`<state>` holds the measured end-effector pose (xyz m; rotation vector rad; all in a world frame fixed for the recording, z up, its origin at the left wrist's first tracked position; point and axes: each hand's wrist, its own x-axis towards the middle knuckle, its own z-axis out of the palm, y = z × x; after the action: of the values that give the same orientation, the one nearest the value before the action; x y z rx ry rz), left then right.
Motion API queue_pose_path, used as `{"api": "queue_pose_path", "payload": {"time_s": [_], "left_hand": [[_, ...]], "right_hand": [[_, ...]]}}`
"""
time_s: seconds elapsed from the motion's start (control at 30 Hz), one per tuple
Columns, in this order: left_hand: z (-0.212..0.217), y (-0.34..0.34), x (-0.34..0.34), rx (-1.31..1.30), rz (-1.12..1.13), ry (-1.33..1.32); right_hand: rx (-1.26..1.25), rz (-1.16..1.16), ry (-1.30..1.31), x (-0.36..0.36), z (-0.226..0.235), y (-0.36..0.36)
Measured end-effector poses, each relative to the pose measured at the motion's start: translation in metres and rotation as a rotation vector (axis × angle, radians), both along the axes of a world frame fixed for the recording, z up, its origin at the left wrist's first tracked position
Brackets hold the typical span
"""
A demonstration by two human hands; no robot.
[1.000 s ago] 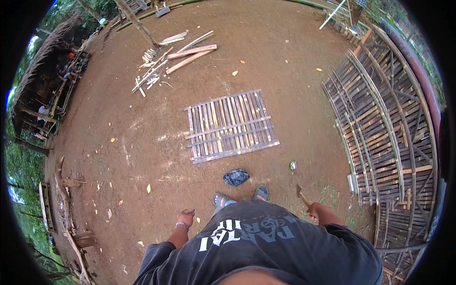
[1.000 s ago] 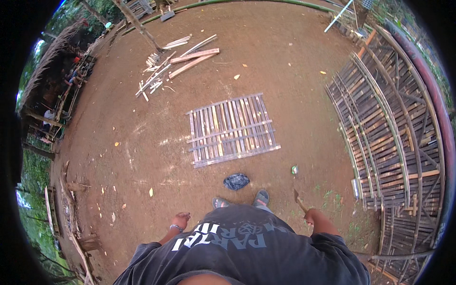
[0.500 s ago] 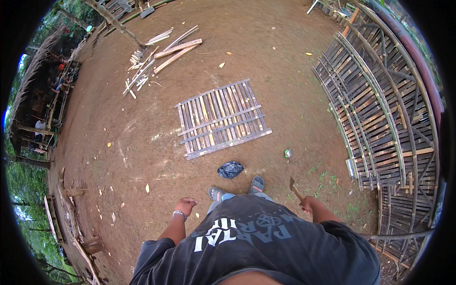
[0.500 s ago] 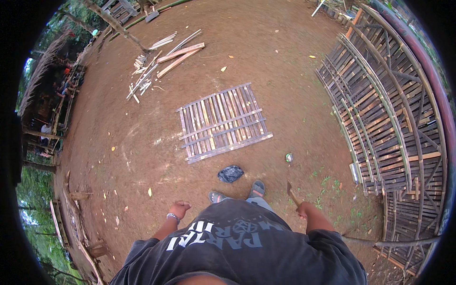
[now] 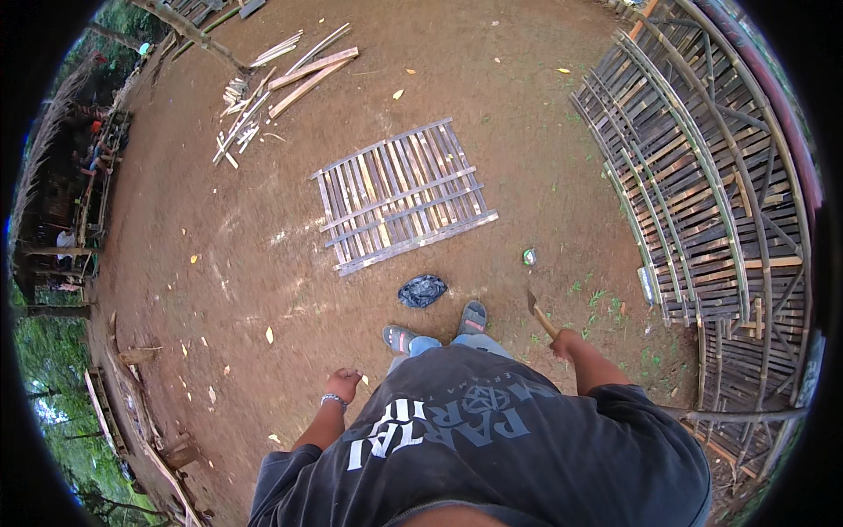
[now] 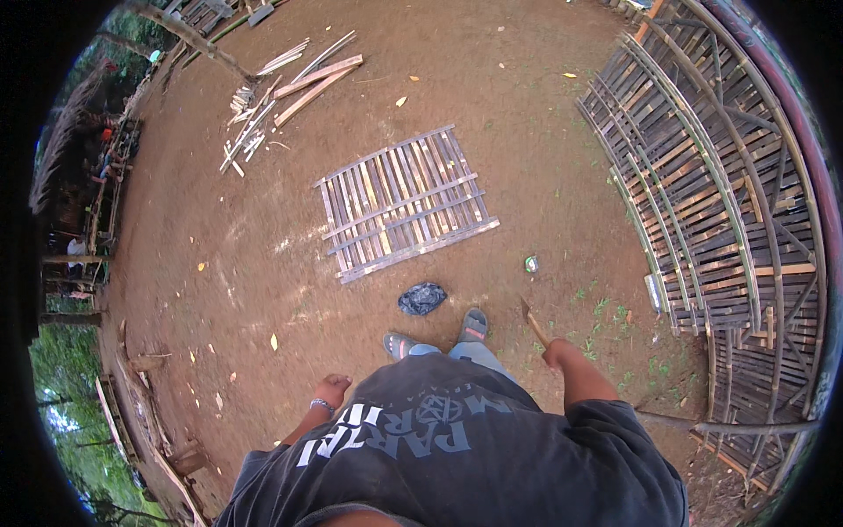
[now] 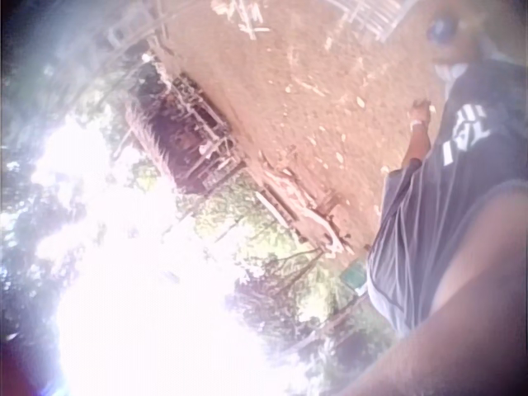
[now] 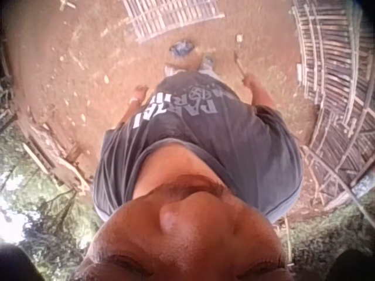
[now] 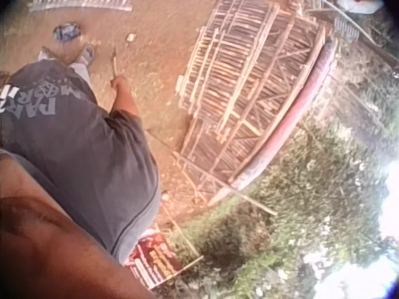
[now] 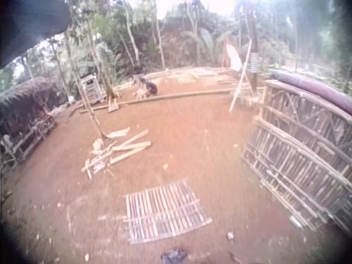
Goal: The person uses a hammer to drive nails into a rectangular bamboo frame laid on the ground. They repeatedly pick up nails from a black plastic bag and secure the bamboo slats to the frame's crossbars. The person occasionally repositions the frame and the bag of nails while continuing the assembly.
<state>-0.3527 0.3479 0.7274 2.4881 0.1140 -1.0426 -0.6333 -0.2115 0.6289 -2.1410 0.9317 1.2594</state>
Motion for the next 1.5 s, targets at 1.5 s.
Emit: {"api": "queue_pose_path", "payload": {"time_s": [1.5], "left_hand": [[-0.148,-0.171,-0.041,0.275,0.12,0.399]], "right_hand": [[-0.008,-0.036,-0.183,0.387,-0.296,-0.121]]}}
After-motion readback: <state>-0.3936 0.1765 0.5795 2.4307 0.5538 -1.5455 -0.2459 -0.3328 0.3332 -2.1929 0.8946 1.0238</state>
